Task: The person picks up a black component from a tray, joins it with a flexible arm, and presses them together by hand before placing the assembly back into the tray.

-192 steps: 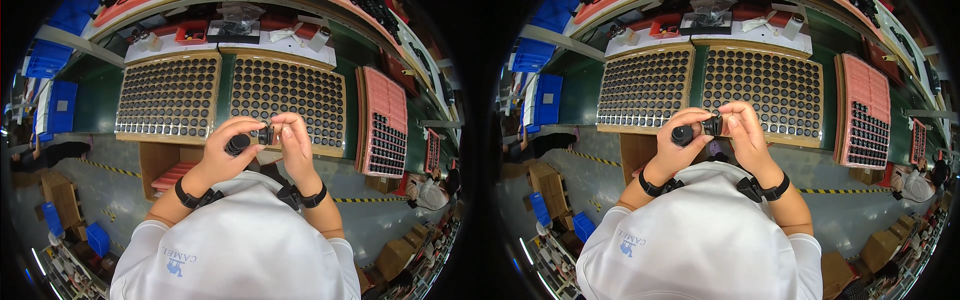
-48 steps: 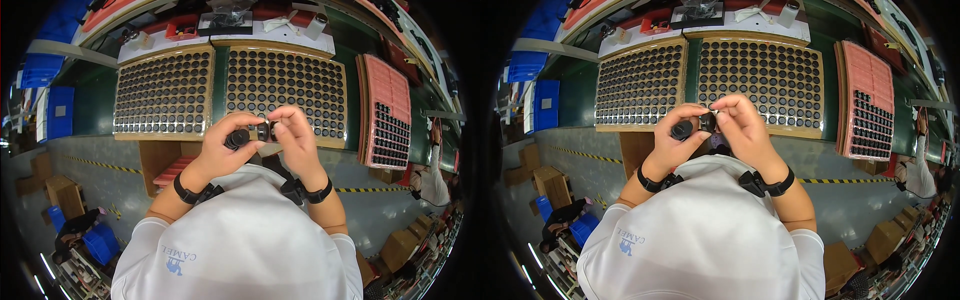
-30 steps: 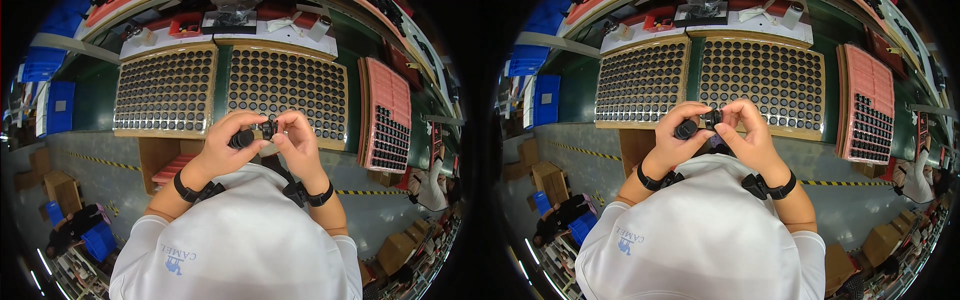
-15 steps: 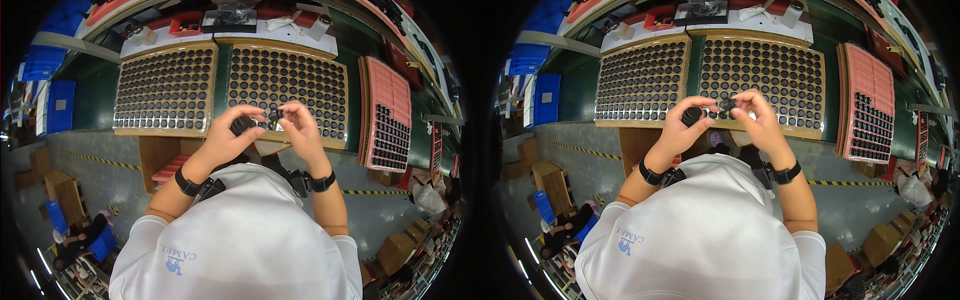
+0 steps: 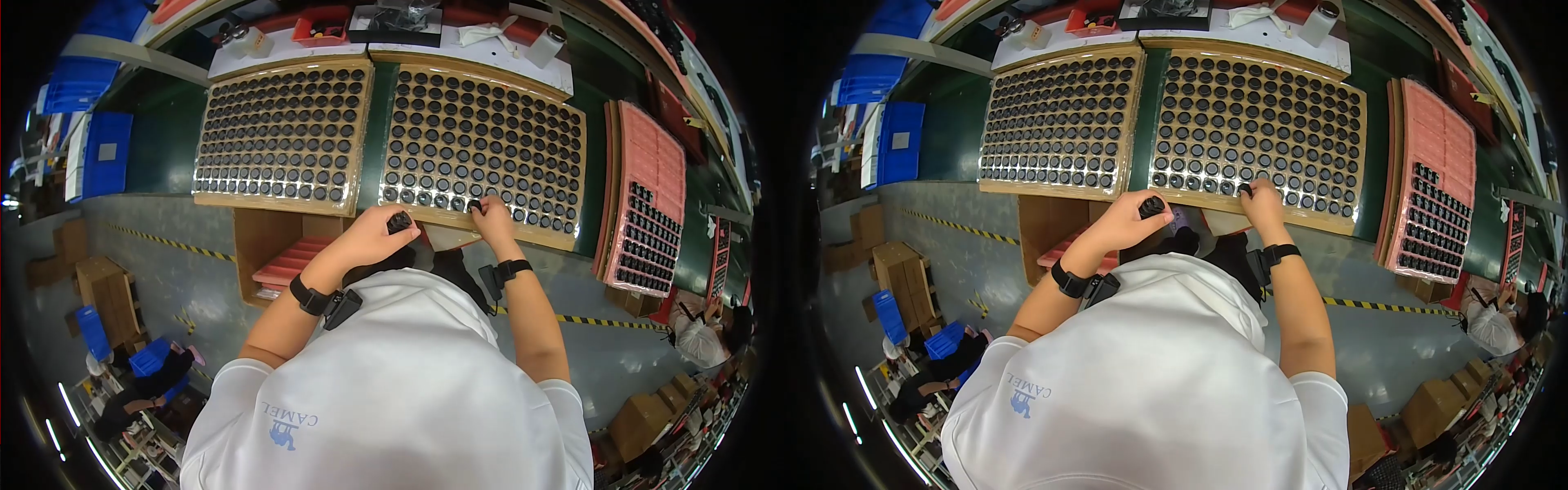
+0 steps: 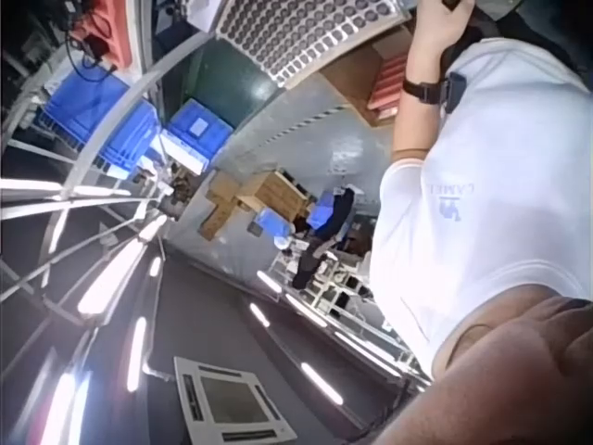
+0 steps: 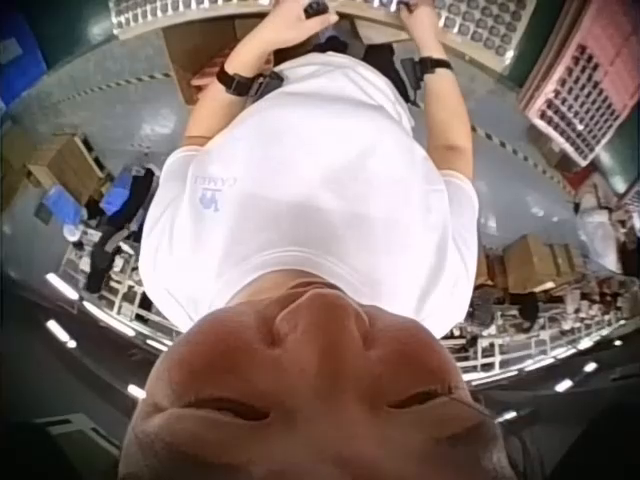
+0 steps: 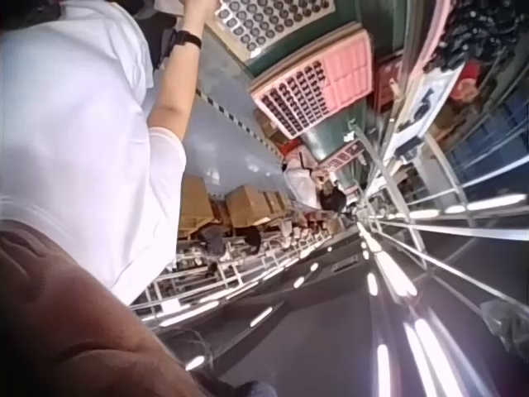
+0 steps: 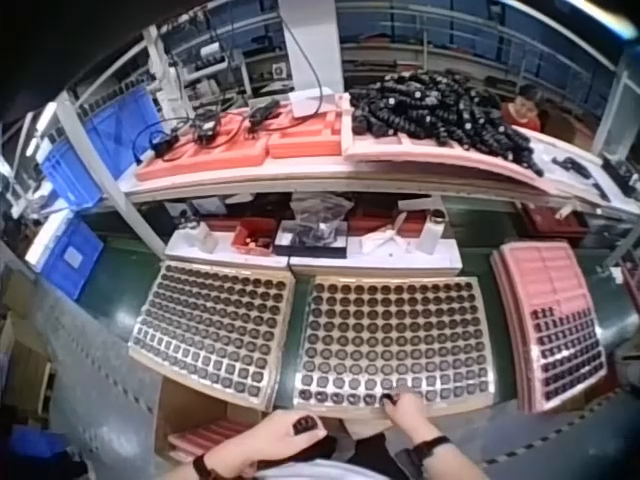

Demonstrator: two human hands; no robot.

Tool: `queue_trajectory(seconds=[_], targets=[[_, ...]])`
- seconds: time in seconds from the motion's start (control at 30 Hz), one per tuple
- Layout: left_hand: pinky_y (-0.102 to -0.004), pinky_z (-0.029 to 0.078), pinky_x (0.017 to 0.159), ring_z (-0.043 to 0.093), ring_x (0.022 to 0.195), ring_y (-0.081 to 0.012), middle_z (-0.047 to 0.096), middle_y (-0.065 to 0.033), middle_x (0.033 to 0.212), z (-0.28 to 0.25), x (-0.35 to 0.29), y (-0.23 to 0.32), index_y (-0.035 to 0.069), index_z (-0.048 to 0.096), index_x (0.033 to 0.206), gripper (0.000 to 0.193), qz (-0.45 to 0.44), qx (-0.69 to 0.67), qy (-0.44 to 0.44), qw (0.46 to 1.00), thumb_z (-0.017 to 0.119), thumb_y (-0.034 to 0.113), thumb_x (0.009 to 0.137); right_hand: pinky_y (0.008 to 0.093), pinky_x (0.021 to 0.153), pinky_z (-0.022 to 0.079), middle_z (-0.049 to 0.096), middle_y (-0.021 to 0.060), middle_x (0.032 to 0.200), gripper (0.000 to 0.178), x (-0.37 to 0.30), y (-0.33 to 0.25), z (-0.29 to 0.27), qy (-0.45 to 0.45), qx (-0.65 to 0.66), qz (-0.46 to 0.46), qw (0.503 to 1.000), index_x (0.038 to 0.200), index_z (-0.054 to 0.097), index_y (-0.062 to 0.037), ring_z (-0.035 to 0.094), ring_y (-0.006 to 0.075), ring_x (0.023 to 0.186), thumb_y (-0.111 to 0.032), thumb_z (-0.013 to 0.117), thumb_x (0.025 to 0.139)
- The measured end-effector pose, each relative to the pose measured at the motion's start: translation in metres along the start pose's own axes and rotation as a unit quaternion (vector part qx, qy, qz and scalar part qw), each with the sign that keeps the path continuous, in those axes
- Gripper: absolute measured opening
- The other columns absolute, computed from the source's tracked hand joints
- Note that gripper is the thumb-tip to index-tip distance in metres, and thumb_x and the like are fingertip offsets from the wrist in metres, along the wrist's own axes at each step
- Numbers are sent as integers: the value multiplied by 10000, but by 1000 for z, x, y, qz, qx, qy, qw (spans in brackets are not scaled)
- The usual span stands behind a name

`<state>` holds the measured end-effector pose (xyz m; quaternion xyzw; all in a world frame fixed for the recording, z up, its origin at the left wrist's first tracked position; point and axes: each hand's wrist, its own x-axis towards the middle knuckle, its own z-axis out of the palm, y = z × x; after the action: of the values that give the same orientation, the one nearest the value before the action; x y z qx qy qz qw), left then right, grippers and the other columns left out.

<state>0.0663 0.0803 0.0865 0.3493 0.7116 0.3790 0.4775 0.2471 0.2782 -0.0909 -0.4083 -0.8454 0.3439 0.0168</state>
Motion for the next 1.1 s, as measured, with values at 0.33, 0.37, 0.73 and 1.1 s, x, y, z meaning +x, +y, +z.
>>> queue_trajectory(seconds=[0.33, 0.37, 0.73, 1.1], targets=[[-284, 449, 761, 565, 769, -147, 635, -72, 832, 11, 9, -10, -8, 605, 910, 167, 71, -25, 1, 997, 613, 128, 814, 320, 722, 490, 593, 112, 874, 310, -19, -70, -38, -63, 72, -53, 994, 1016, 549, -17, 609, 252, 791, -163, 679, 775], [-294, 453, 762, 578, 793, -171, 636, -100, 852, 12, 10, -10, -14, 603, 934, 197, 59, -20, -11, 998, 609, 145, 818, 294, 715, 490, 590, 86, 864, 277, -21, -87, -45, -152, 237, -41, 959, 1030, 547, -15, 610, 207, 780, -138, 655, 807], [-255, 468, 613, 591, 723, -121, 633, -85, 813, 24, 29, -13, -10, 582, 973, 209, -7, -73, -153, 985, 580, 169, 865, 253, 717, 480, 593, 31, 958, 169, -40, -110, -62, -348, 584, 9, 733, 1029, 594, -24, 569, 107, 809, -115, 565, 889], [-236, 365, 430, 464, 437, -95, 514, -24, 528, 20, 32, -14, 10, 554, 720, 247, -61, -123, -49, 989, 571, 196, 881, 417, 741, 474, 544, 156, 899, 211, -17, 10, -34, 61, -30, -111, 992, 895, 594, -30, 549, 355, 883, -87, 657, 702]])
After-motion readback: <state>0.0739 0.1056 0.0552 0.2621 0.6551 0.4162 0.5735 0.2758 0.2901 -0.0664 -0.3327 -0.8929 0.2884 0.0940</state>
